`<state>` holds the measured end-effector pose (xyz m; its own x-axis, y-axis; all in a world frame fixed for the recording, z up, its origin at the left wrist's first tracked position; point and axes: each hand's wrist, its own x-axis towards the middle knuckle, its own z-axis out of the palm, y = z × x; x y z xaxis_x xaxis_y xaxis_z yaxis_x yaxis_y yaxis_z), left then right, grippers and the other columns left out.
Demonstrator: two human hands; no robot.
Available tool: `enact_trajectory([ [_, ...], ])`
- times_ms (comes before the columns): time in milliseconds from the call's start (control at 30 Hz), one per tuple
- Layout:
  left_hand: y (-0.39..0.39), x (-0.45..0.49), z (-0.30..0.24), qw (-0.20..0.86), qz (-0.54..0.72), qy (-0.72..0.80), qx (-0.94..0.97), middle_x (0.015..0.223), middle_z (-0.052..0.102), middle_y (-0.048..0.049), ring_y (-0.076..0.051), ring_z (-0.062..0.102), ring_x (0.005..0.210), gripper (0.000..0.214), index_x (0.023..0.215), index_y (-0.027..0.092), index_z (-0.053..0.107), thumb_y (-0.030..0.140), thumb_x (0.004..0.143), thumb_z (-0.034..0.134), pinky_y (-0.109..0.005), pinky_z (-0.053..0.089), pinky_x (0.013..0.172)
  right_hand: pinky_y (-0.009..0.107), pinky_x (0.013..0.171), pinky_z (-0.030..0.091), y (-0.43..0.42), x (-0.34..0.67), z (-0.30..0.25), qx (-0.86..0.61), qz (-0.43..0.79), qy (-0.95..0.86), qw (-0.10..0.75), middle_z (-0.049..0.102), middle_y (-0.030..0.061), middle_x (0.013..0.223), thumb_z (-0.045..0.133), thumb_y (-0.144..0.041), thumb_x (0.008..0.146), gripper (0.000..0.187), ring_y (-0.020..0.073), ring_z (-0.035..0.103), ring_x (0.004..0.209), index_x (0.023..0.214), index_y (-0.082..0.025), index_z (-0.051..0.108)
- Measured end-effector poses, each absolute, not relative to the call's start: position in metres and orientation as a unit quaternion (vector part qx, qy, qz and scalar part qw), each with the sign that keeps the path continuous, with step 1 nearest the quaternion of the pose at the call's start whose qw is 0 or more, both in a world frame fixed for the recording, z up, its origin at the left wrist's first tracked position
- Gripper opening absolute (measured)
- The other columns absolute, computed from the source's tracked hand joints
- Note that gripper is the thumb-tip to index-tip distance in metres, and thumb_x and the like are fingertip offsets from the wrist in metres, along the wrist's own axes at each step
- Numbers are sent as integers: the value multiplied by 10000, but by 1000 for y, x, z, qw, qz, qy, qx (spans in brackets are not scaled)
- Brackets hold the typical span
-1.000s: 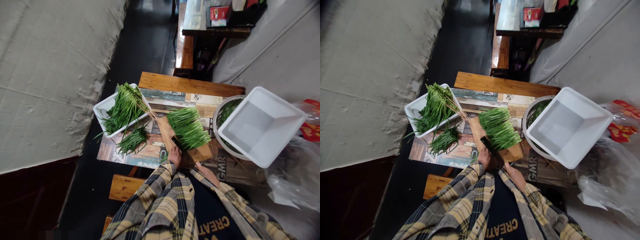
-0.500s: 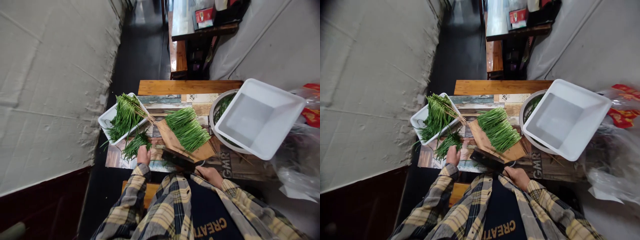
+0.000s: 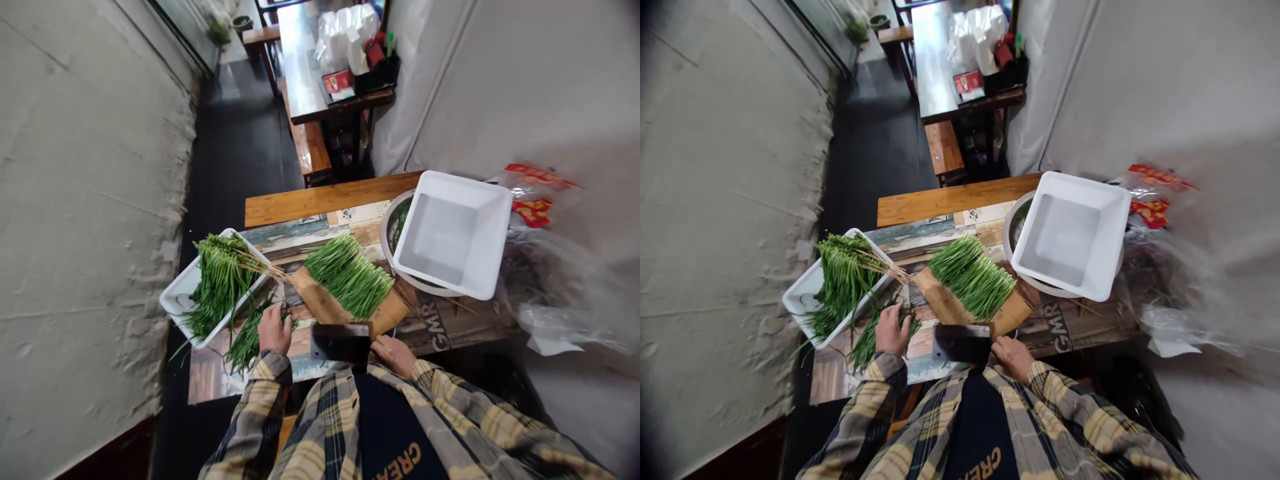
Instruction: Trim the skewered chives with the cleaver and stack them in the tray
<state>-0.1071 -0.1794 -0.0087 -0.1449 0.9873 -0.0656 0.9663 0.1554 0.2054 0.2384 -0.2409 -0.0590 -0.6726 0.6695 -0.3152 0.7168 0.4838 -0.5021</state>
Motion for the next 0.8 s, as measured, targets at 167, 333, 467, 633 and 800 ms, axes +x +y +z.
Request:
enact_trajectory([
  [167,-158,-64,-4,164,105,705,682,1038,540,-97,-217,545,979,324,1153,170,500,267,849,449,-347,463,847,286,734,410,-228,251,-43,443,-354,822,-42,580,36,857,509,-364,857,176,170,524,828,870,-200,574],
  [333,-137,-8,-7,199,66,648,732,1036,541,-79,-190,555,929,301,1136,195,516,264,848,467,-324,457,831,311,801,418,-184,280,-37,600,-287,724,-183,584,66,885,400,-280,907,196,182,535,868,939,-183,567],
  [467,-121,40,-6,196,13,606,771,1099,528,-90,-215,521,999,342,1143,187,503,262,812,537,-361,431,865,333,825,421,-150,293,-48,658,-242,690,-178,607,94,967,490,-316,852,251,212,546,921,1035,-164,568],
  [633,-107,77,-6,182,-49,614,766,1071,512,-92,-242,498,993,374,1103,190,503,341,776,604,-373,424,816,292,766,410,-135,292,-59,677,-257,674,-148,633,57,911,475,-327,863,191,180,564,833,921,-200,605],
  [800,-107,84,-17,194,-35,626,754,1041,512,-77,-232,498,974,242,977,202,536,284,762,609,-372,427,811,278,774,414,-136,291,-54,674,-276,662,-177,632,42,870,402,-293,901,214,166,571,834,892,-201,595],
])
